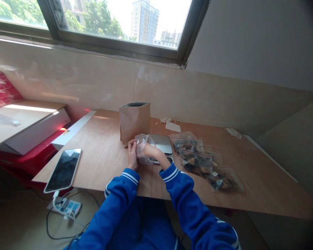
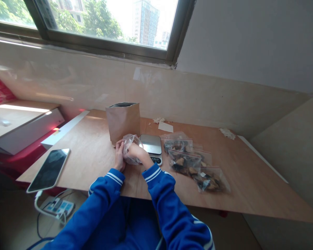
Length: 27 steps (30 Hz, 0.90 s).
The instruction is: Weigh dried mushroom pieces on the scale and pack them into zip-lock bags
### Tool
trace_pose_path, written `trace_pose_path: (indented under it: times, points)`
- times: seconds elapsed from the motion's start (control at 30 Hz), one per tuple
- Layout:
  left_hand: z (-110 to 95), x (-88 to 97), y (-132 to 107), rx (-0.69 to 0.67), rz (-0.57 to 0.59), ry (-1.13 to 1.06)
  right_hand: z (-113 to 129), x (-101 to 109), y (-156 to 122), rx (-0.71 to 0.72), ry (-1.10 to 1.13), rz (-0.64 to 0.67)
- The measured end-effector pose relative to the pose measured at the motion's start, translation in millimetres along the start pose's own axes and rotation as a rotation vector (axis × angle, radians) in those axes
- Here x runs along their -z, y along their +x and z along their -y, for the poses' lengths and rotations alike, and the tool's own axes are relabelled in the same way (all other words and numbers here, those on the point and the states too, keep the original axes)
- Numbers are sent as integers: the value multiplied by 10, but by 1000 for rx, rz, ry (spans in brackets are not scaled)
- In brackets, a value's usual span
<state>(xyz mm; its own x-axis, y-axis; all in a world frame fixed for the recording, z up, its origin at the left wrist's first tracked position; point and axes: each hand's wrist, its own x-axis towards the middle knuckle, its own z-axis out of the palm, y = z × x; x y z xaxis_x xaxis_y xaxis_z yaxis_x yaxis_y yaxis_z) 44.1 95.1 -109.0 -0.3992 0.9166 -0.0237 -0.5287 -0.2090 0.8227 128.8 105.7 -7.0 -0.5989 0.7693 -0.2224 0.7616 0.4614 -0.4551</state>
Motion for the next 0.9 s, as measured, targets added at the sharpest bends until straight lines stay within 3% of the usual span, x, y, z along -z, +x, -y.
trace_pose_path:
  times: [0.4, 0.73, 0.9]
  points:
    - [-24, -27, -31, 6, 34, 0, 26, 61, -84, -17, -163, 230]
    - [-1, 13, -1, -66, -25, 81, -44, -48, -60, -3, -59, 111]
    - [56, 67, 37, -46, -141, 89, -134, 92, -94, 158, 87, -17]
